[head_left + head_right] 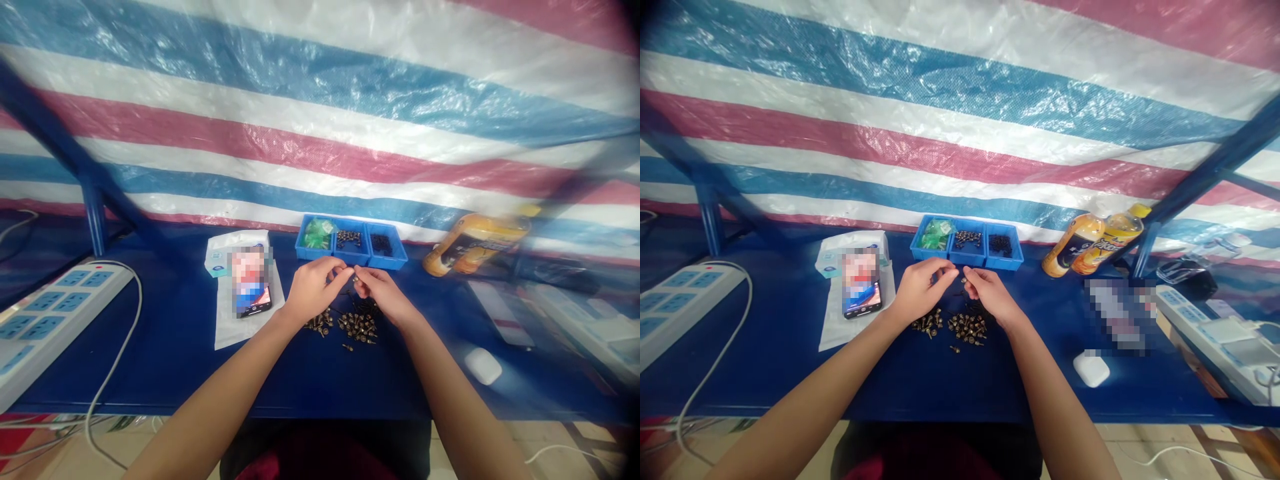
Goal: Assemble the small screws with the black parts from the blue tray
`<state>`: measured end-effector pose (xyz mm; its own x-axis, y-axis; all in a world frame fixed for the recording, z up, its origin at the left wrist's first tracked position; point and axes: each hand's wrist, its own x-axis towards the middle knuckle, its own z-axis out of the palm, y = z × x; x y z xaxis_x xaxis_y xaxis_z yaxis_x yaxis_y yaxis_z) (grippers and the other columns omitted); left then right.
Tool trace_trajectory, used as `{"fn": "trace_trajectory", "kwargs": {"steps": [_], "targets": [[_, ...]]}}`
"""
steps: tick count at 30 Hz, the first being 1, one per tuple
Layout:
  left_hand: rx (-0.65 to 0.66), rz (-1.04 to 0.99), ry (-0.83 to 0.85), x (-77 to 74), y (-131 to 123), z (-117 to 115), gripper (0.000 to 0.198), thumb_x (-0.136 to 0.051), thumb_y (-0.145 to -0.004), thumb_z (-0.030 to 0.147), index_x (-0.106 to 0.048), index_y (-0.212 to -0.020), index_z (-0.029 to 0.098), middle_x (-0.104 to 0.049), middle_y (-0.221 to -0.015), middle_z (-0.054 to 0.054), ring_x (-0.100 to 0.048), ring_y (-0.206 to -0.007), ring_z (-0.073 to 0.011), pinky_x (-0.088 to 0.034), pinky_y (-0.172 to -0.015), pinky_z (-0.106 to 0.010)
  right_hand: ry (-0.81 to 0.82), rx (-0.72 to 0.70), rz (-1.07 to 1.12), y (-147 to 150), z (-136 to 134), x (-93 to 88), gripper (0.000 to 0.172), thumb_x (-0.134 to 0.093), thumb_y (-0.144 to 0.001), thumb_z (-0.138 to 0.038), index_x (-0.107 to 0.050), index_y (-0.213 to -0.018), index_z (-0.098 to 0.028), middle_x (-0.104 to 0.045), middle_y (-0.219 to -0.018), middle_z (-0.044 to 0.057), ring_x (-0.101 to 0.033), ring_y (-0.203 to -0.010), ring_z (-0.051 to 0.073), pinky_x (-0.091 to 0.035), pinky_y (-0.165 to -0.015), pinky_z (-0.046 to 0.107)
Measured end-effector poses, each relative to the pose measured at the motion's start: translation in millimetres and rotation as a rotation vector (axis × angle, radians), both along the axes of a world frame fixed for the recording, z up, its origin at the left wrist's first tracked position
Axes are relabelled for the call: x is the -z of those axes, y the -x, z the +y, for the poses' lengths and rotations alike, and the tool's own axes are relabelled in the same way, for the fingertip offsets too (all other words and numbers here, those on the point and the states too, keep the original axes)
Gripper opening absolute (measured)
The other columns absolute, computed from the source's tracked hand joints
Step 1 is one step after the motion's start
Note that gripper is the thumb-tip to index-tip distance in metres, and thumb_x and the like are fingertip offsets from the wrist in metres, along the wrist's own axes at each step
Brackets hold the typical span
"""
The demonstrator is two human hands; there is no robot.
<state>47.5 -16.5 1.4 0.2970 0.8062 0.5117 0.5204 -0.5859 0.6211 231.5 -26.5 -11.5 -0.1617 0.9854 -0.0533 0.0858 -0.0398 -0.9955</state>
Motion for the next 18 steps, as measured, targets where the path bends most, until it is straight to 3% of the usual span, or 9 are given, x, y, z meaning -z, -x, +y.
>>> {"fn": "trace_trajectory", "kwargs": {"steps": [3,5,7,10,12,15,18], "targets": [[-0.037,-0.008,0.017,-2.5,1.0,0.5,0.03,-0.049,-0.097,0.041,-0.066,-0.088,0.019,-0.07,-0.08,-0.001,-0.062,-0.072,-0.0136,-0.045,-0.073,-0.025,-0.009,0.095,0.053,0.2,1.8,1.2,0.046,-0.061,-0.084,-0.06,-0.053,-0.067,-0.019,-0.049,-0.057,-0.003,-0.043,-0.053,0.01,-0.035,-0.055,0.026],[-0.069,0.003,0.028,-3.0,1.6,1.5,0.031,-0.048,-0.097,0.042,-0.066,-0.087,0.019,-0.069,-0.078,-0.001,-0.061,-0.07,-0.0137,-0.045,-0.071,-0.025,-0.069,0.186,0.139,-0.5,3.3,0.1,0.037,-0.064,-0.083,-0.058,-0.059,-0.089,-0.022,-0.056,-0.068,-0.003,-0.048,-0.055,0.011,-0.036,-0.055,0.026],[-0.104,0.025,0.044,-2.1,2.2,3.0,0.031,-0.048,-0.097,0.041,-0.066,-0.085,0.02,-0.069,-0.077,-0.001,-0.061,-0.069,-0.014,-0.044,-0.07,-0.025,-0.115,0.265,0.183,-2.3,4.8,-0.9,0.039,-0.062,-0.085,-0.057,-0.057,-0.108,-0.027,-0.059,-0.077,-0.003,-0.05,-0.056,0.011,-0.037,-0.054,0.026],[-0.154,0.057,0.068,1.1,3.6,6.1,0.026,-0.049,-0.095,0.038,-0.066,-0.084,0.022,-0.069,-0.075,0.0,-0.062,-0.069,-0.0148,-0.044,-0.069,-0.025,-0.151,0.293,0.011,-6.4,6.0,0.0,0.035,-0.056,-0.089,-0.055,-0.059,-0.107,-0.025,-0.058,-0.073,-0.002,-0.048,-0.054,0.012,-0.038,-0.054,0.027],[-0.177,0.072,0.082,3.5,4.8,8.2,0.022,-0.051,-0.094,0.036,-0.067,-0.086,0.023,-0.07,-0.079,0.0,-0.064,-0.072,-0.0159,-0.044,-0.07,-0.026,-0.237,0.207,-0.246,-8.7,4.8,1.5,0.029,-0.057,-0.09,-0.05,-0.065,-0.102,-0.024,-0.062,-0.077,0.001,-0.054,-0.063,0.015,-0.042,-0.062,0.03],[-0.191,0.1,0.098,5.8,5.7,10.0,0.02,-0.052,-0.093,0.035,-0.067,-0.088,0.024,-0.072,-0.081,0.0,-0.065,-0.074,-0.0176,-0.044,-0.068,-0.027,-0.39,-0.04,-0.651,-9.2,0.3,2.7,0.022,-0.063,-0.086,-0.042,-0.072,-0.098,-0.026,-0.067,-0.092,0.004,-0.059,-0.086,0.021,-0.044,-0.082,0.037],[-0.177,0.124,0.103,6.3,4.9,10.1,0.019,-0.053,-0.093,0.035,-0.067,-0.087,0.024,-0.072,-0.08,0.0,-0.065,-0.073,-0.0176,-0.043,-0.067,-0.027,-0.408,-0.163,-0.888,-6.6,-4.0,3.0,0.017,-0.067,-0.085,-0.037,-0.075,-0.097,-0.03,-0.067,-0.102,0.004,-0.057,-0.097,0.024,-0.041,-0.087,0.04]]}}
